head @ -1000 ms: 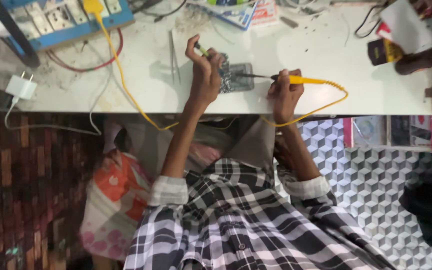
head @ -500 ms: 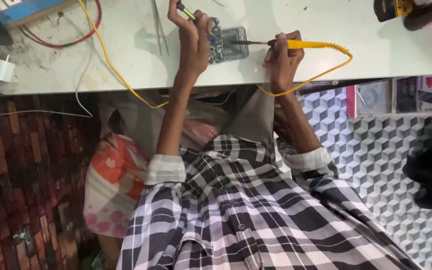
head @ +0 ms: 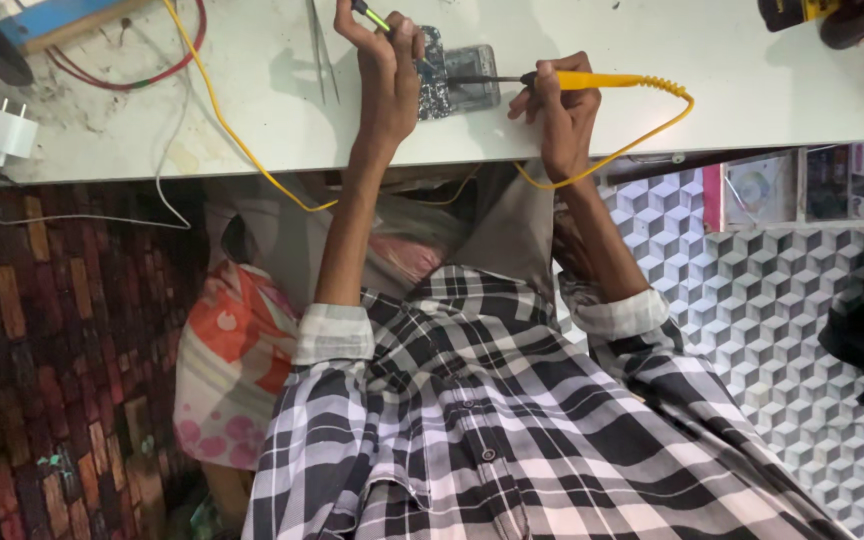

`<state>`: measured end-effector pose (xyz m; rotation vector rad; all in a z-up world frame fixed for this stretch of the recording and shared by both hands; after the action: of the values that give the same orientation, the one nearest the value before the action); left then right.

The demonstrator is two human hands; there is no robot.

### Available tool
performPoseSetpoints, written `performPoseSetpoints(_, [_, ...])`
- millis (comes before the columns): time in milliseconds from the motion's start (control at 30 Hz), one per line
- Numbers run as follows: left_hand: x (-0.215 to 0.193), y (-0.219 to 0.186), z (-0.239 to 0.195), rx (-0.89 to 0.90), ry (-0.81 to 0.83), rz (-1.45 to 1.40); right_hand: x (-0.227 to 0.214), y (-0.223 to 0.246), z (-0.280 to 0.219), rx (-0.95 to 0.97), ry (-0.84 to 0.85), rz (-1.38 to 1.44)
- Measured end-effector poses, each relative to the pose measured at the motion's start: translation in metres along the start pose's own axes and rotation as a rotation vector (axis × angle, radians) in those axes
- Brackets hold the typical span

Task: The person uses a soldering iron and solder wire to solder components on a small circuit board. They hold the board with one hand and apply heat and solder with the other, working on various points across the board.

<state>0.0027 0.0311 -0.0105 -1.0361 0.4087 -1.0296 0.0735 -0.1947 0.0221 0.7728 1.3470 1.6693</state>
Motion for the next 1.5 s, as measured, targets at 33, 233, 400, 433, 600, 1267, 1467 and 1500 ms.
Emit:
performPoseSetpoints(33, [0.0,0.0,-0.002,0.009,0.003,0.005,0.001,-0.001,-0.001,-0.002,0.006,-0.027])
performPoseSetpoints(233, [0.002,-0.003,0.0,0.015,-0.004,-0.008,0.002,-0.004,-0.002,-0.051,0.009,-0.004])
performPoseSetpoints(400, [0.006,-0.008,0.004,0.045,0.016,-0.05,0.0,-0.003,-0.003,-0.052,0.016,0.046])
performPoseSetpoints(433, [0.005,-0.009,0.006,0.054,0.021,-0.064,0.0,-0.002,-0.001,-0.045,0.008,0.053])
performPoseSetpoints(600, [-0.003,-0.002,0.006,0.082,0.076,0.072,-0.002,-0.004,0.0,-0.066,0.009,-0.032])
performPoseSetpoints(1267, [0.004,-0.012,0.001,0.033,0.033,0.104,-0.002,-0.014,0.0,-0.025,-0.007,0.042])
performPoseSetpoints(1467, [0.007,-0.011,0.001,-0.011,-0.017,-0.031,-0.004,-0.014,0.0,0.005,-0.04,-0.064])
performPoseSetpoints(1500, [0.005,-0.012,0.002,0.026,-0.011,-0.016,-0.002,-0.014,0.002,0.011,-0.045,-0.088])
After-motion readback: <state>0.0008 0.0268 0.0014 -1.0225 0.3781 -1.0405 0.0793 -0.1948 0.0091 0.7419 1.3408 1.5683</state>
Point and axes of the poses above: each hand's wrist, its own z-axis towards the middle knuckle, its own x-axis out of the palm, y = z × x, the point moved 1 cm from there along z, towards the middle knuckle, and after that the axes turned 4 degrees about -z, right-handed, at the moved point
